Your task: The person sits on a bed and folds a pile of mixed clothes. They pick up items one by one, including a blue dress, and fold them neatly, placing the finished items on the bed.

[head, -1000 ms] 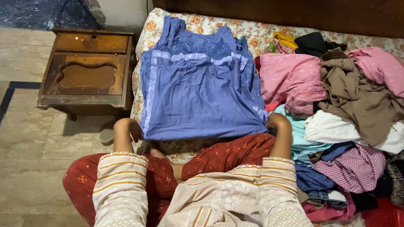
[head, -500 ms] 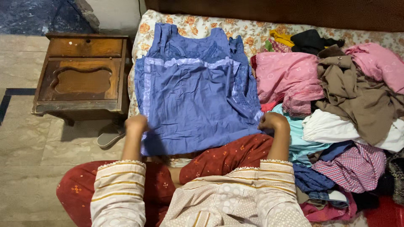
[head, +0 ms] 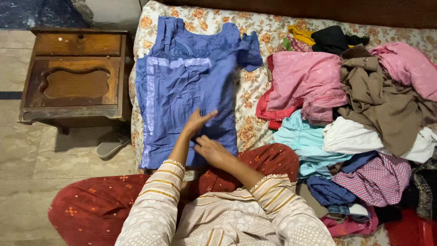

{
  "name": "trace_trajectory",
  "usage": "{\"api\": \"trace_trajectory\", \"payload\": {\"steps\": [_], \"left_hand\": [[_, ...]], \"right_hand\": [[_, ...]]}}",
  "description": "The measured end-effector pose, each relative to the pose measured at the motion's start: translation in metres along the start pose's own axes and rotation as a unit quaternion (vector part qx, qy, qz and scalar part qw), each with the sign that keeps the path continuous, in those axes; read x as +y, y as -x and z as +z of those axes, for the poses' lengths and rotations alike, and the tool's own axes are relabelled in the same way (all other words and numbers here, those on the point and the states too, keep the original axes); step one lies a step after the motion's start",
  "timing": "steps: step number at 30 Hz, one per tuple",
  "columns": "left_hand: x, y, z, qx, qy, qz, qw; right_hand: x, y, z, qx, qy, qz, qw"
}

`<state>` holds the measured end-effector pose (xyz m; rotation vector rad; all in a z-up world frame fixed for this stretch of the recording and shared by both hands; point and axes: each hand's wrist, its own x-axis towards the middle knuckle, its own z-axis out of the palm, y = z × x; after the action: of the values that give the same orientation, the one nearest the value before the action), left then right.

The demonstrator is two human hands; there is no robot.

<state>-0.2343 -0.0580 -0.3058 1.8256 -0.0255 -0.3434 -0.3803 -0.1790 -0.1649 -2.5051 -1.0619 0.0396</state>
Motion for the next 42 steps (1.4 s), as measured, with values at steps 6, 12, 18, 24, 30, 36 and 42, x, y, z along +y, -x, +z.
{"api": "trace_trajectory", "payload": {"steps": [6,12,18,24,30,36,42], "left_hand": [[-0.059,0.008,-0.007,0.071,-0.118,0.019,0.990],[-0.063,0.018,-0.017,0.113,-0.109,0.043,0.987],[-0.028,0.043,-0.031,0.197,-0.161,0.022,0.967],[0.026,0.085,-0.020,0.256,-0.357,0.135,0.888],[0.040,0.095,0.018,0.130,-0.428,0.220,0.867],[0.038,0.108,0.013,0.112,-0.434,0.193,0.873],[0.091,0.050,0.011,0.172,-0.355,0.211,0.895]], "right_hand": [[0.020,-0.007,-0.014,-0.082,-0.157,0.093,0.980],[0.064,-0.004,-0.007,0.033,0.003,0.190,0.981],[0.069,-0.008,0.030,-0.139,0.036,0.228,0.963],[0.088,-0.010,0.033,-0.136,0.074,0.175,0.972],[0.157,-0.031,0.014,0.048,-0.015,0.258,0.965],[0.252,-0.044,-0.009,0.266,-0.097,0.366,0.886],[0.314,-0.073,-0.041,0.335,0.081,0.338,0.876]]}}
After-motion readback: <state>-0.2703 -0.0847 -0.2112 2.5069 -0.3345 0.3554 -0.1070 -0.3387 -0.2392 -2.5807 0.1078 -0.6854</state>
